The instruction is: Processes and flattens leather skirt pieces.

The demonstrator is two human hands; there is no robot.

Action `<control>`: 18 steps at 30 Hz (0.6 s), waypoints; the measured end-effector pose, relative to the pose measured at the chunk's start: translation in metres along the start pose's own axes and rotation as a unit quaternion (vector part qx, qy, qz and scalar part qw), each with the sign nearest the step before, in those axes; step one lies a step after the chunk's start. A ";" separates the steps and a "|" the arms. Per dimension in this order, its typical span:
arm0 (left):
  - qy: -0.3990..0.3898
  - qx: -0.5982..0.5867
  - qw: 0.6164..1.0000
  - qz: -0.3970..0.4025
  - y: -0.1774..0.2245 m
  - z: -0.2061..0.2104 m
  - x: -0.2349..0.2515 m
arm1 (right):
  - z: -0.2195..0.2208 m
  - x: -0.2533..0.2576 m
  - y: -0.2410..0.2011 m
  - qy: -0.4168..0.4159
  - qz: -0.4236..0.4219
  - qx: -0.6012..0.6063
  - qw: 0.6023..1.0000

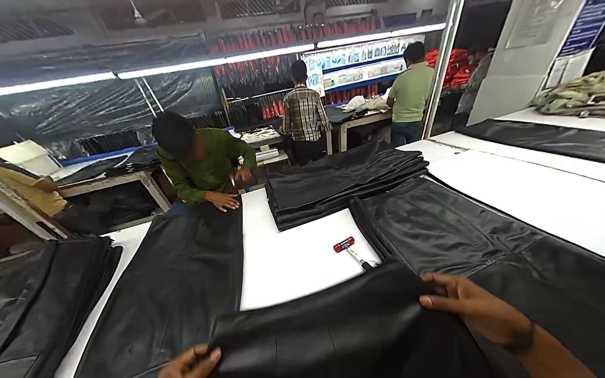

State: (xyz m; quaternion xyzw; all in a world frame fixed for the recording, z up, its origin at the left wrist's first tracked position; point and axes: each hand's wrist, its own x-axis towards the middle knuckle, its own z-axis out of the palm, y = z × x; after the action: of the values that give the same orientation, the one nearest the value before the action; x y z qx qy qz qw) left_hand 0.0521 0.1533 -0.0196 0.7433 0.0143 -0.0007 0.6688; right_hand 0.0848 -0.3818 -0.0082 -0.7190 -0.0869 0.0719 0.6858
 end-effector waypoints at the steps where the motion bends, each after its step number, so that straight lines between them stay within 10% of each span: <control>1: 0.011 0.031 0.999 0.006 0.022 -0.001 0.024 | 0.002 0.022 -0.022 0.015 -0.003 -0.025 1.000; 6: 0.169 0.165 0.969 0.074 0.127 0.007 0.159 | -0.007 0.178 -0.115 0.176 -0.076 -0.269 0.944; 10: 0.151 0.350 0.917 0.118 0.166 0.023 0.178 | -0.010 0.216 -0.155 0.187 -0.038 -0.427 0.884; 18: -0.006 0.495 0.867 -0.059 -0.090 0.049 -0.006 | 0.037 0.004 0.095 -0.047 0.135 -0.516 0.844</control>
State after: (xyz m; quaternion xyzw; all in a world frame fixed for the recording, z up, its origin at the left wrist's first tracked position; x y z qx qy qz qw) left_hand 0.0446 0.1137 -0.1137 0.9746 0.0519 -0.0518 0.2116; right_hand 0.0826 -0.3490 -0.1049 -0.9696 -0.0452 0.1421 0.1940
